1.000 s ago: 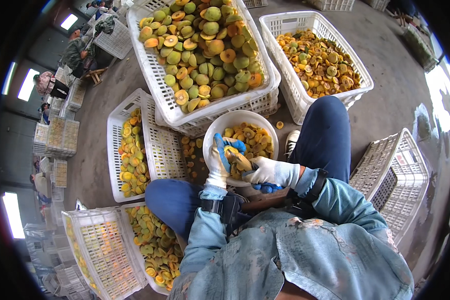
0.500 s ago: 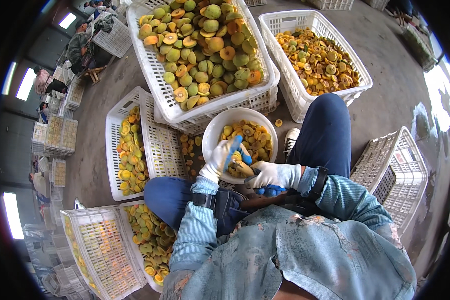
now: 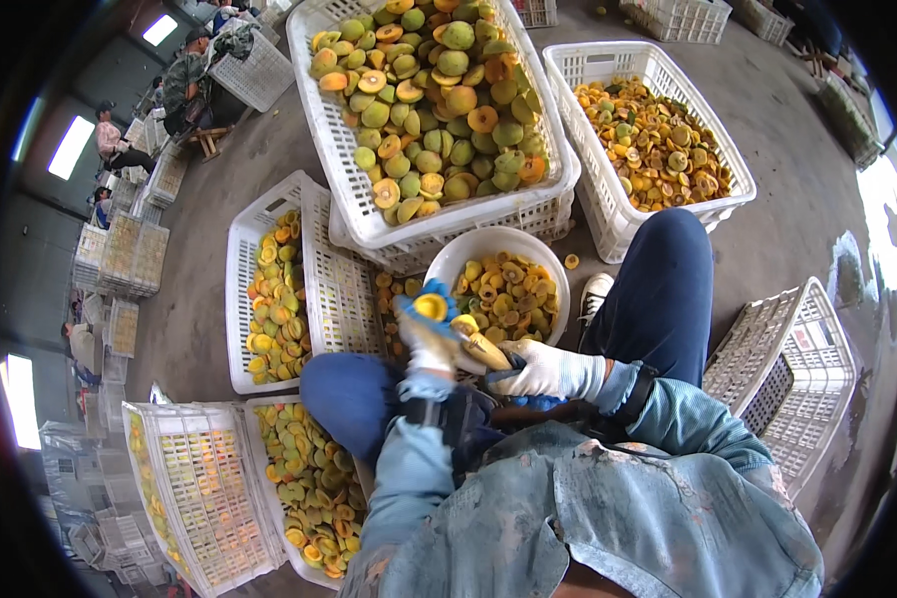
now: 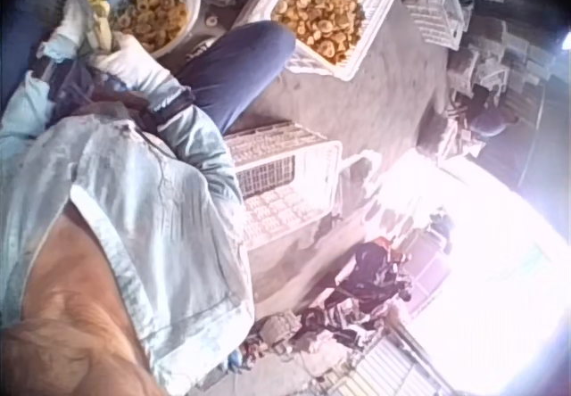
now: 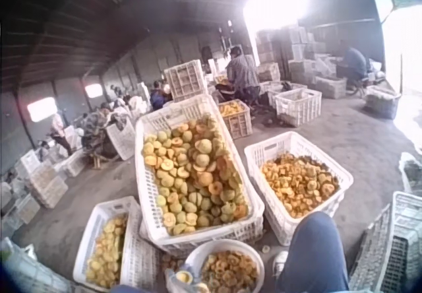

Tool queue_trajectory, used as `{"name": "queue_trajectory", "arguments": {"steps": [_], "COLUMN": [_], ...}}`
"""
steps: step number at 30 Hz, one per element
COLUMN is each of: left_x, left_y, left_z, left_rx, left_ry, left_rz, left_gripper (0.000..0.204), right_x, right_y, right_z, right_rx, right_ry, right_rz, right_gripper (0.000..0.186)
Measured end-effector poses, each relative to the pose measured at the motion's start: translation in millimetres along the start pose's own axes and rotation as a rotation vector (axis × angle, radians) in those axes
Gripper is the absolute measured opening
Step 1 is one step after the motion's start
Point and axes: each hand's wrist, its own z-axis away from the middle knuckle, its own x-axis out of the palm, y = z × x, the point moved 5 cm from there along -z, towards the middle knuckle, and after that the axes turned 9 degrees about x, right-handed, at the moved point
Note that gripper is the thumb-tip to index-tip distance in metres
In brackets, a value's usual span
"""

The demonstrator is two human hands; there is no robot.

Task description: Manually pitting and slicing apricots using a hand tool in an industrial food processing facility.

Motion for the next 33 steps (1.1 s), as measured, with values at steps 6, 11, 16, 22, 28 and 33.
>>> {"name": "queue_trajectory", "arguments": {"steps": [6, 11, 16, 22, 28, 33], "left_x": [-15, -34, 147, 243, 213, 174], "left_y": [159, 173, 83, -1, 13, 53], "left_z": [-32, -68, -42, -67, -69, 1], "left_rx": [0.538, 0.239, 0.459, 0.597, 0.691, 0.178], "left_ry": [0.042, 0.058, -0.539, -0.674, -0.723, -0.800], "left_rz": [0.562, 0.248, -0.430, -1.440, -1.045, -0.305], "left_gripper": [0.063, 0.057, 0.049, 0.059, 0.039, 0.049], "right_x": [-39, -51, -47, -49, -44, -53], "right_y": [-26, 0, -2, -21, -24, -40], "right_z": [23, 33, 44, 52, 48, 54], "right_rx": [0.155, 0.304, 0.416, 0.379, 0.239, -0.020], "right_ry": [0.716, 0.599, 0.549, 0.651, 0.698, 0.973], "right_rz": [1.163, 1.346, 1.467, 1.295, 1.153, 0.514], "right_gripper": [0.034, 0.033, 0.035, 0.038, 0.039, 0.043]}}
